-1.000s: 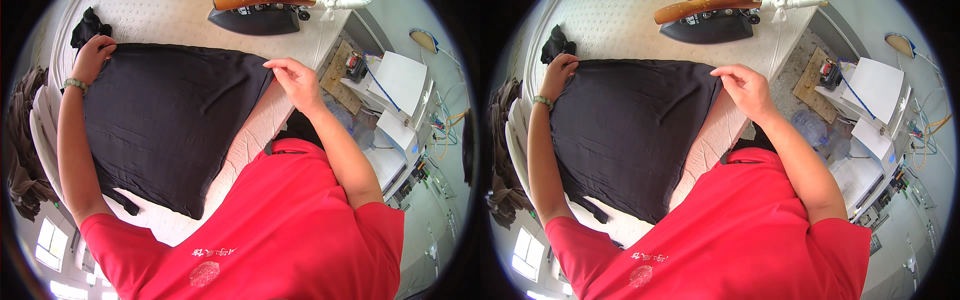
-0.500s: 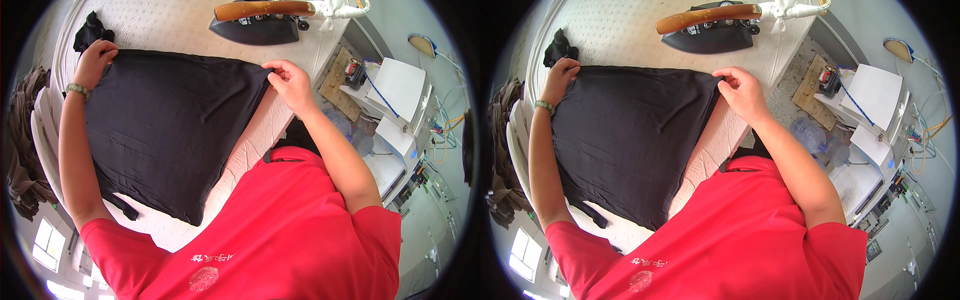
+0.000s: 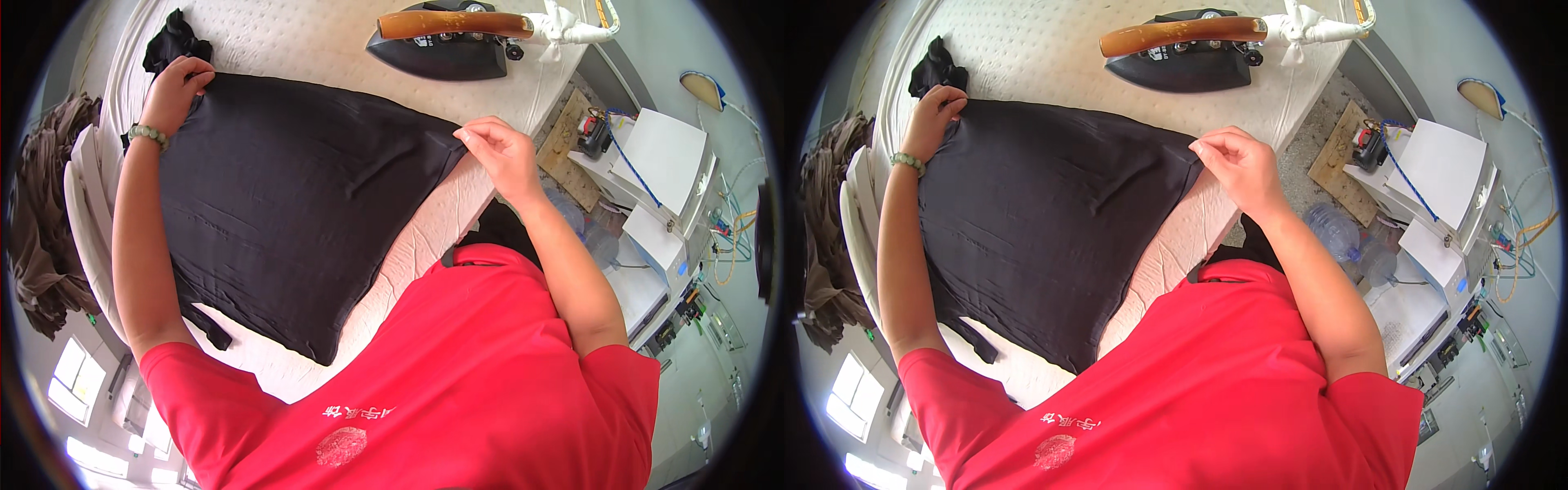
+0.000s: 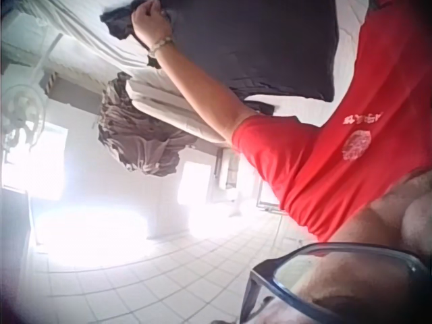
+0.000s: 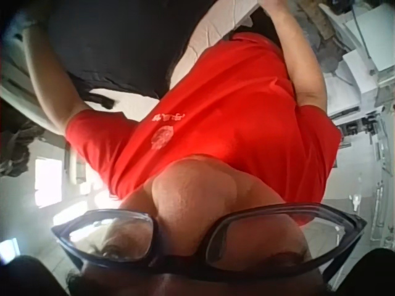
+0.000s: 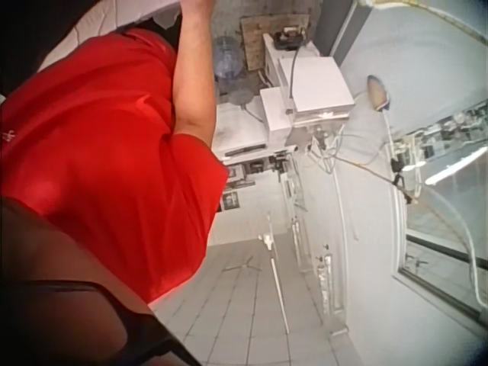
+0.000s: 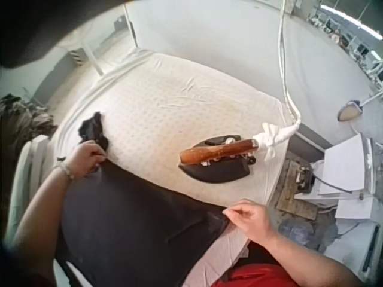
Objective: Iron garments on an industrial ironing table using a steam iron.
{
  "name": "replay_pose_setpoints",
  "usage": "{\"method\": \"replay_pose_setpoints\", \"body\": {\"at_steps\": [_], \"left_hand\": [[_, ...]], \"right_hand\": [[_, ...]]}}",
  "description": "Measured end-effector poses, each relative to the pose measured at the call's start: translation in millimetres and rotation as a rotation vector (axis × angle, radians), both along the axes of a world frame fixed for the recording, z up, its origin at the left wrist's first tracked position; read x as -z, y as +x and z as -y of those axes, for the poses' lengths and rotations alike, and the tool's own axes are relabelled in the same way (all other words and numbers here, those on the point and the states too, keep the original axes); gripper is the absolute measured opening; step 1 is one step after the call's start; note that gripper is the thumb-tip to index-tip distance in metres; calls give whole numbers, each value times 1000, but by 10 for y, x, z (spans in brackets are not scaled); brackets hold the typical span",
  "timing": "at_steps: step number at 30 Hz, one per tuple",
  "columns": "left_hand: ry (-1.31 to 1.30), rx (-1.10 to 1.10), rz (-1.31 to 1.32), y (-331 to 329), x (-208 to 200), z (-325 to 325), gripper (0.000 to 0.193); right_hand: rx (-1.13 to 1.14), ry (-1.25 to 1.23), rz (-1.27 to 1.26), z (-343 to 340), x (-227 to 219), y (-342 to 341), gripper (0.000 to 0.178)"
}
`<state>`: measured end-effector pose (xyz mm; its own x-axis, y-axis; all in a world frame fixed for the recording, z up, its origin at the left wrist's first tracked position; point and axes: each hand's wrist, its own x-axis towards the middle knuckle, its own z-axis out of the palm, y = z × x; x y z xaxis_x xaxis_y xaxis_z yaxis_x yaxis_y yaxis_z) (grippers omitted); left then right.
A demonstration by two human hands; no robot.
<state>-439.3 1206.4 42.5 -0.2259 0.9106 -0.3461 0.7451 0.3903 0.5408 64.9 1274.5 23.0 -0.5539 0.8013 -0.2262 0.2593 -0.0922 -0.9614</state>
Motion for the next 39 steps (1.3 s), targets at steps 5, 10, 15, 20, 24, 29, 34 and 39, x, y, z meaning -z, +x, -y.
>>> {"method": "replay_pose_setpoints", "body": {"at_steps": [5, 10, 15, 20, 24, 29, 34, 39], "left_hand": [[-3, -4, -82, 31, -22, -30, 14], [129, 166, -408, 209, 223, -99, 15], [140, 104, -514, 377, 469, -115, 16], [508, -67, -663, 946, 440, -16, 10], [584, -153, -378, 1749, 459, 289, 11], [591, -290, -454, 2586, 610, 333, 27], [504, -360, -616, 2857, 714, 250, 58], [294, -393, -605, 3111, 625, 149, 91]], "right_hand": [[-210, 343, 212, 150, -227, -43, 9], [-291, 204, 336, 2, -55, 59, 12], [-122, 155, 479, 59, 42, 1, 17], [-65, 172, 599, 54, 58, -25, 20], [-105, 171, 591, 9, 84, -21, 22], [-225, -80, 578, -144, 90, 40, 23], [-207, -212, 368, -195, 51, 116, 23], [-292, -138, 420, -323, 72, 131, 23]]}}
